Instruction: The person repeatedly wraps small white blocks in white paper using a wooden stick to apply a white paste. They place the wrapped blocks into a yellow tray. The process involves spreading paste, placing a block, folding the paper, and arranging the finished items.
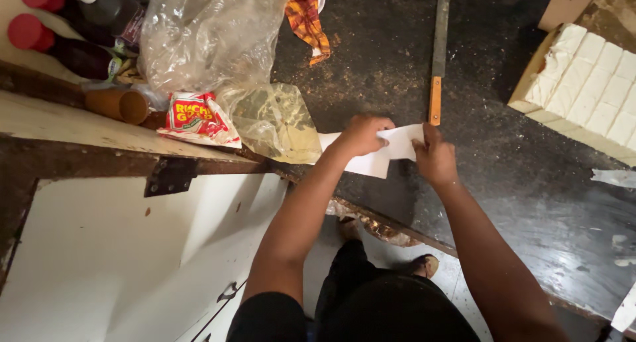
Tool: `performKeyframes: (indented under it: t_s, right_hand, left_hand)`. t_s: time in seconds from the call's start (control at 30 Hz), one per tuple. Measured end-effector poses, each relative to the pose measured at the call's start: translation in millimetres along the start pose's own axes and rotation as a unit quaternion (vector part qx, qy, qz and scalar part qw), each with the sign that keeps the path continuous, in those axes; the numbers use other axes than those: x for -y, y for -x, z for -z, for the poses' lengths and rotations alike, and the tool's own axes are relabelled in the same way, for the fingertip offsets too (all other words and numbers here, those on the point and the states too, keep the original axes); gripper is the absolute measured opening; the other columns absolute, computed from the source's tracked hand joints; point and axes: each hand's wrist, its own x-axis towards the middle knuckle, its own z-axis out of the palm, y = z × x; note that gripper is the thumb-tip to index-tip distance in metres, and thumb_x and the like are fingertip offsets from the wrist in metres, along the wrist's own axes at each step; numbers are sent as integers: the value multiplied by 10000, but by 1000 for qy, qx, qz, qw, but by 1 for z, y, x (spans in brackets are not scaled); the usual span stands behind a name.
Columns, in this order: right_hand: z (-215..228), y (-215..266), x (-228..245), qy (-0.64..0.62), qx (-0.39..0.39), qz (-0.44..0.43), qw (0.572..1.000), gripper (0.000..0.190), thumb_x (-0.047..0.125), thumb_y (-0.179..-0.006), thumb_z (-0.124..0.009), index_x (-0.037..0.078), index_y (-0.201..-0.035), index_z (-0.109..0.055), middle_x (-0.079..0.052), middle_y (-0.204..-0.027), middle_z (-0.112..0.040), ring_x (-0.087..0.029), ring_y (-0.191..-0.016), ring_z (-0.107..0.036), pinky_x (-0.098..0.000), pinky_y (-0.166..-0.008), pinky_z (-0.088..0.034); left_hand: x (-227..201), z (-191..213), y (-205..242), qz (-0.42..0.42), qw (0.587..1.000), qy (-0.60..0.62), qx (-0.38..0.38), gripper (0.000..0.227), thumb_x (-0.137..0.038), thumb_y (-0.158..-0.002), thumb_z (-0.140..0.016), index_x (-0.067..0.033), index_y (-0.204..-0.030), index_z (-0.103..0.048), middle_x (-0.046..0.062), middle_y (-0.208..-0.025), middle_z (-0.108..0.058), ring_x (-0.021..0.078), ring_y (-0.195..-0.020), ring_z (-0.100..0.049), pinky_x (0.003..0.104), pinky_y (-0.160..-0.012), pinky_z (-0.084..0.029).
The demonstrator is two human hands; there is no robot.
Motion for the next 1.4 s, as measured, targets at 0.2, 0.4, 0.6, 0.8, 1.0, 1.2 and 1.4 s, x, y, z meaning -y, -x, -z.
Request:
performKeyframes:
  t_s: [0.2,0.4,0.6,0.8,1.0,1.2,1.4]
  right_hand:
    - [3,-8,-10,43,77,-68,994,274,204,-1032,-747,83,-1240,-617,-200,-967,-736,-405,-910,-724,-481,-771,-560]
    - [7,-9,-5,-14,31,28,999,298,116,-965,-740,164,-1252,-678,-180,-1027,-739,-353,-897,-760,-445,-772,-600]
    - [14,-11,12,38,25,-92,995,329,110,-975,-678,41,-1283,-586,-255,-979,-718,-496,-886,-656,-573,-781,-507]
    - [29,-4,-52,81,-80,-6,993,235,70,-940,-648,45,-1173,-661,-268,-954,-709,-474,-848,-695,-546,-743,-551]
    - [71,28,-140,133,-135,-109,976,188,133,-957,-645,25,-1103,-695,-259,-903,-701,-473,-850,-690,-528,-751,-555]
    - [143,78,-216,173,-113,-279,938,247,173,-964,-666,-15,-1116,-720,-282,-1066,-705,-481,-962,-689,-537,-843,-555]
    - [171,115,-193,246,-185,-112,945,664,272,-930,-764,-39,-1456,-504,-261,-1374,-582,-466,-1249,-555,-532,-1058,-456]
  left_hand:
    - [12,9,-4,23,999,-31,37,331,-274,-755,-882,-135,-1032,-768,127,-1020,-757,322,-963,-722,414,-851,-550]
    - [15,10,-3,59,995,77,20,379,-263,-748,-877,-127,-1075,-742,93,-1010,-781,251,-938,-760,369,-836,-575]
    - [-1,13,5,62,995,70,19,530,-201,-768,-854,-170,-1260,-660,112,-1074,-776,272,-1018,-759,385,-854,-581]
    - [7,13,22,-53,997,-49,-8,686,-141,-768,-818,-228,-1400,-565,159,-1227,-724,353,-1107,-690,483,-973,-477]
    - [11,32,26,16,980,-177,85,662,-112,-828,-730,-289,-1445,-569,150,-1254,-706,365,-1131,-662,475,-1019,-473]
    - [-13,65,29,17,960,-277,-27,781,-82,-719,-749,-155,-1457,-507,187,-1370,-596,387,-1252,-546,520,-1002,-435]
    - [-88,6,42,-10,988,-135,-69,475,-219,-924,-709,-208,-1387,-603,96,-1317,-651,320,-1204,-598,449,-1033,-483]
